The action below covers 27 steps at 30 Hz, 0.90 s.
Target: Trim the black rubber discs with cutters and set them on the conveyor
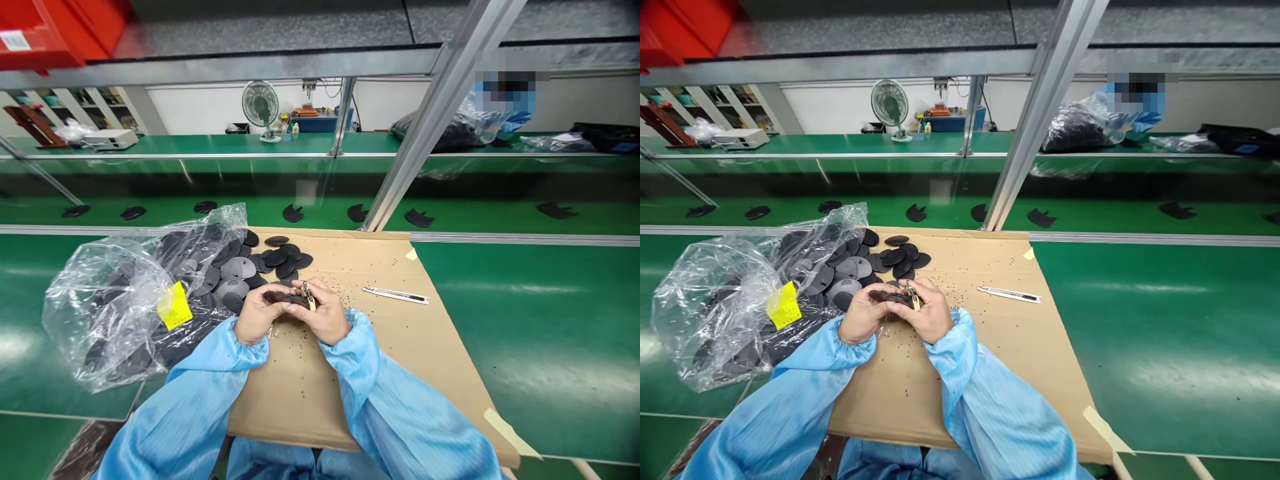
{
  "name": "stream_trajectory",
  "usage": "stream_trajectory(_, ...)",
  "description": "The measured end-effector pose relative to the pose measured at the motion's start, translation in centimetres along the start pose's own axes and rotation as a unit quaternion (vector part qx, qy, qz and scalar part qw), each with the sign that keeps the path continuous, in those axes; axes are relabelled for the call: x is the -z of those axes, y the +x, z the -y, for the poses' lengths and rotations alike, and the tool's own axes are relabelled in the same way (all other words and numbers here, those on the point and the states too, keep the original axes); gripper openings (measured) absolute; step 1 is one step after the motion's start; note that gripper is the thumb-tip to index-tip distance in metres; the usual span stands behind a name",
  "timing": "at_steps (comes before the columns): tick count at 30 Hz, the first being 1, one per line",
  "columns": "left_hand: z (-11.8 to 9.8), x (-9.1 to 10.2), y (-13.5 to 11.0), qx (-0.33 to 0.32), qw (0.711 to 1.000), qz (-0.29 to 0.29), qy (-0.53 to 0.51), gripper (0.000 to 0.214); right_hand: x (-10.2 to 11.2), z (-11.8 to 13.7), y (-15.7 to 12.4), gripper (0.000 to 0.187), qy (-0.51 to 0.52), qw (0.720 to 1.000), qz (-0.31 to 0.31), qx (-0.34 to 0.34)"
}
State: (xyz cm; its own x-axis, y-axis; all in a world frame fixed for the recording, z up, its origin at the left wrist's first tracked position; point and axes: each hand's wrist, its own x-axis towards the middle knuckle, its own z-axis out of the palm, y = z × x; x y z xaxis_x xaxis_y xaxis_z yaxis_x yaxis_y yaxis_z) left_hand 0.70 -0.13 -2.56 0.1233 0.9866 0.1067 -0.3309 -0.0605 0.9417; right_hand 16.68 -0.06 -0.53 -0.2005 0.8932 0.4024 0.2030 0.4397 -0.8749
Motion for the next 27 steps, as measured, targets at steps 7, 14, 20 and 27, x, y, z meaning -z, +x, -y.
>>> stream_trajectory(7, 0.0, 0.3, -0.1, 0.006, 1.000, 0.002, 0.014, 0.023, 0.2, 0.0, 0.1, 0.035, -0.026, 0.998, 0.022, 0.043)
stream_trajectory(14, -0.9, -0.8, 0.0, 0.093, 0.992, -0.010, -0.087, 0.029, -0.1, -0.2, 0.1, 0.035, -0.023, 1.000, -0.001, 0.017)
stream_trajectory(20, -1.4, -0.3, 0.4, 0.194, 0.960, -0.036, -0.198, 0.028, 0.2, -0.1, 0.0, 0.031, 0.092, 0.995, -0.026, -0.033)
stream_trajectory(27, -1.7, -0.1, 0.3, 0.297, 0.926, 0.004, -0.232, 0.021, -0.1, 0.8, -0.3, 0.011, -0.033, 0.998, -0.024, 0.057)
